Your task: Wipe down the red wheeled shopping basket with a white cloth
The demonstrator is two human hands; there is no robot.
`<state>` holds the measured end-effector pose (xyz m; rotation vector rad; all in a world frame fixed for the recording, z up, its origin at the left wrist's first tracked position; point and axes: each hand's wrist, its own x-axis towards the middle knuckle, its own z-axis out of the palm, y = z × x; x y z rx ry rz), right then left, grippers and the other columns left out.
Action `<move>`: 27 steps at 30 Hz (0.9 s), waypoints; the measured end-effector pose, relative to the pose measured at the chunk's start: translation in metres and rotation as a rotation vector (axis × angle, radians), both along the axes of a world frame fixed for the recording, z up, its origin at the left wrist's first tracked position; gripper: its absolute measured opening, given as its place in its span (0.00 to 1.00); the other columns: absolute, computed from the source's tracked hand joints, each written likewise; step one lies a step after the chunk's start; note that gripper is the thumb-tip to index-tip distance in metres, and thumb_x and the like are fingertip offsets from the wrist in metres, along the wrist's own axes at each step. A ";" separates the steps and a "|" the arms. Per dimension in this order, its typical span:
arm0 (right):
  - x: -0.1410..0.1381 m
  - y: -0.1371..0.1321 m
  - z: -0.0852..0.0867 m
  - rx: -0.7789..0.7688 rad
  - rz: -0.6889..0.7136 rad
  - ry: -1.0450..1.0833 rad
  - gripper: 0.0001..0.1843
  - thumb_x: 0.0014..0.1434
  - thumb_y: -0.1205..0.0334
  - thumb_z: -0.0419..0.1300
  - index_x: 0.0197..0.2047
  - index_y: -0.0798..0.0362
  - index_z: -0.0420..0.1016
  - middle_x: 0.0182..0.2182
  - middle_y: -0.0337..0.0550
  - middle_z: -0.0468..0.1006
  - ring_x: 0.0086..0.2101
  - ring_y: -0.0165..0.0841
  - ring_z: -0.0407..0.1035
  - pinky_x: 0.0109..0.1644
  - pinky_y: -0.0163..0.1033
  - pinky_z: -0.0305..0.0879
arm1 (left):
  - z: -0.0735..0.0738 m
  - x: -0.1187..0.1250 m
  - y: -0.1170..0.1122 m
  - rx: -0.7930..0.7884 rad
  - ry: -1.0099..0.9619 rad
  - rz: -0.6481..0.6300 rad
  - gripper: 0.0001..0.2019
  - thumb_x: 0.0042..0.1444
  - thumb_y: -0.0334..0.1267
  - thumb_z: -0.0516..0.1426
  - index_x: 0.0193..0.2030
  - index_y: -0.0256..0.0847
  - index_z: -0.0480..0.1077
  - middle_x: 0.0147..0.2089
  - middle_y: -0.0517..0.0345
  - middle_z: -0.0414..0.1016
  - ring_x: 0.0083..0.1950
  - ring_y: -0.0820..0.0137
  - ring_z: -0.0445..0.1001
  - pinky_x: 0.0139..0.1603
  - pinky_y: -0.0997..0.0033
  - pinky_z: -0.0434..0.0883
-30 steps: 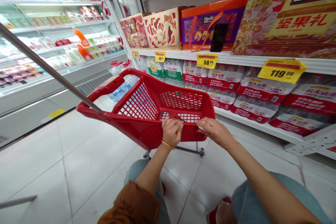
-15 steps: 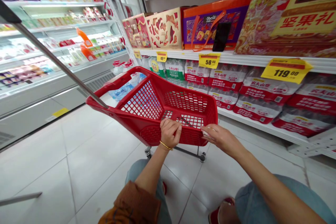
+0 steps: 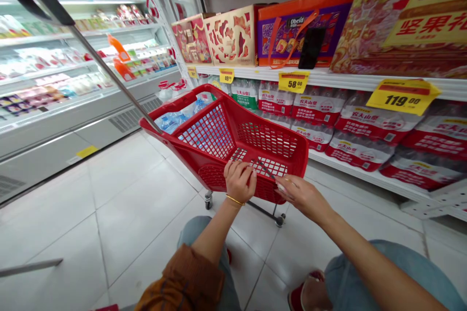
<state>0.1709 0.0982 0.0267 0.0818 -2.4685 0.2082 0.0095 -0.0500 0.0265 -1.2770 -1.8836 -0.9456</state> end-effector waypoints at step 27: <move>0.019 0.039 -0.003 -0.079 0.217 -0.109 0.22 0.61 0.59 0.58 0.58 0.49 0.66 0.47 0.50 0.77 0.49 0.37 0.71 0.59 0.52 0.65 | -0.012 0.029 0.029 -0.270 0.071 -0.325 0.15 0.63 0.47 0.50 0.47 0.41 0.71 0.41 0.54 0.78 0.46 0.66 0.73 0.59 0.62 0.64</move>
